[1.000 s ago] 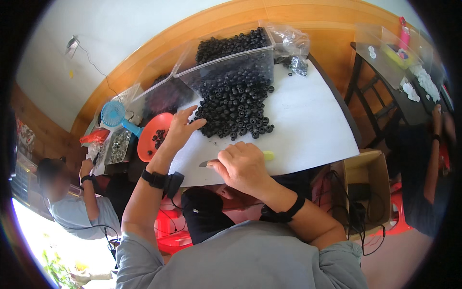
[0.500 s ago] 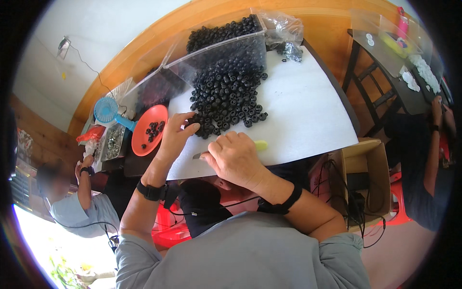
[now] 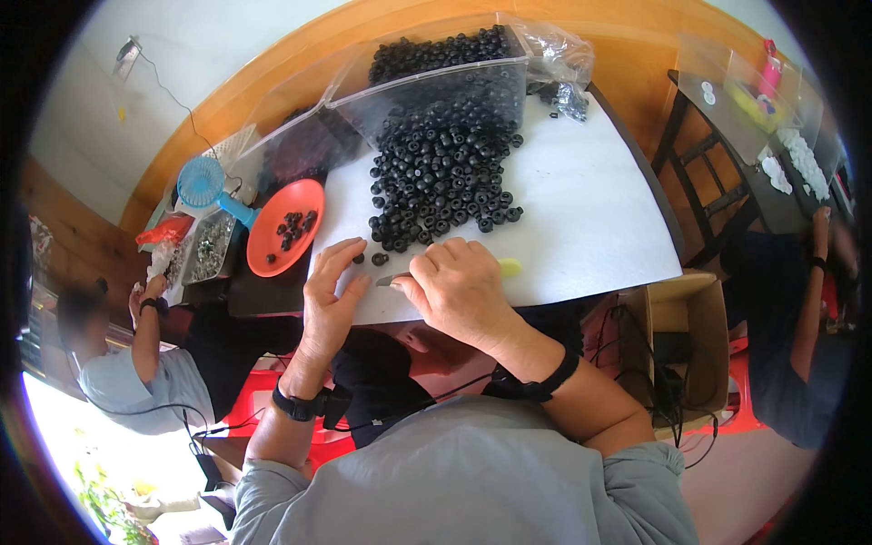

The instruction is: Trimming excess material from small black shoe components using a knife.

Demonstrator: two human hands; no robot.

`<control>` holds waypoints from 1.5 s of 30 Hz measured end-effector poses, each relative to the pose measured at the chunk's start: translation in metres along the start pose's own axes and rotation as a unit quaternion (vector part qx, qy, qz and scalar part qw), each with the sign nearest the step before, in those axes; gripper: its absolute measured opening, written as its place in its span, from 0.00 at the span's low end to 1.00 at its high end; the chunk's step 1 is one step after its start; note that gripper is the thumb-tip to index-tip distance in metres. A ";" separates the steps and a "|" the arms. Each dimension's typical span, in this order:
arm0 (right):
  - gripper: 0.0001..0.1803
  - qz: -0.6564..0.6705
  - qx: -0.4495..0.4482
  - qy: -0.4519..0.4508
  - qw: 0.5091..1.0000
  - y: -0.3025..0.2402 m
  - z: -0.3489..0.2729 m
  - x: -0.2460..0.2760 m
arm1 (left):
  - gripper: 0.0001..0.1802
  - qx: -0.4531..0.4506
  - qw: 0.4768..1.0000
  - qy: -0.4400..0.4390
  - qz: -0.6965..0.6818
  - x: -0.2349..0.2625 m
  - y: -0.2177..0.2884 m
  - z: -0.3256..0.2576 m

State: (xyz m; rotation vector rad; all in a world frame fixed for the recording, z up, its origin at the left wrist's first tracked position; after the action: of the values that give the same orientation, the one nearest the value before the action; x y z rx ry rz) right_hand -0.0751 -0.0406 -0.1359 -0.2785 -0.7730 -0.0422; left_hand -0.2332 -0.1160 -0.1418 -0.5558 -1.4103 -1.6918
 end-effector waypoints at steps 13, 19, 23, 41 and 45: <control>0.18 -0.005 0.004 0.000 1.000 -0.001 0.002 0.003 | 0.19 -0.013 0.998 0.047 0.041 0.012 -0.011 0.001; 0.18 -0.009 0.009 0.005 1.000 -0.004 0.001 0.005 | 0.17 0.000 0.998 0.032 0.061 0.009 -0.023 0.013; 0.18 -0.005 0.007 0.003 1.000 -0.004 -0.001 0.004 | 0.20 -0.016 0.995 0.055 0.078 0.014 -0.011 0.004; 0.17 0.007 0.038 -0.007 0.999 -0.015 0.007 0.001 | 0.27 0.258 0.958 0.013 0.122 -0.067 -0.308 -0.247; 0.16 -0.015 0.027 -0.004 1.000 -0.005 -0.001 0.000 | 0.20 0.322 0.945 0.039 -0.028 -0.072 -0.303 -0.235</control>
State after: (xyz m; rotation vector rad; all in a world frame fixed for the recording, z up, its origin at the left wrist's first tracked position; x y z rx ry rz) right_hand -0.0746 -0.0459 -0.1352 -0.2155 -0.7858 -0.0483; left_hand -0.4013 -0.3128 -0.4344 -0.0771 -1.8108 -1.1691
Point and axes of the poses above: each hand's wrist, its own z-axis towards the middle knuckle, its own x-axis out of the back of the hand, y = z × x, the point moved 10 cm from there along z, towards the middle knuckle, and after that the axes turned 14 degrees about -y, right-handed, at the moved point
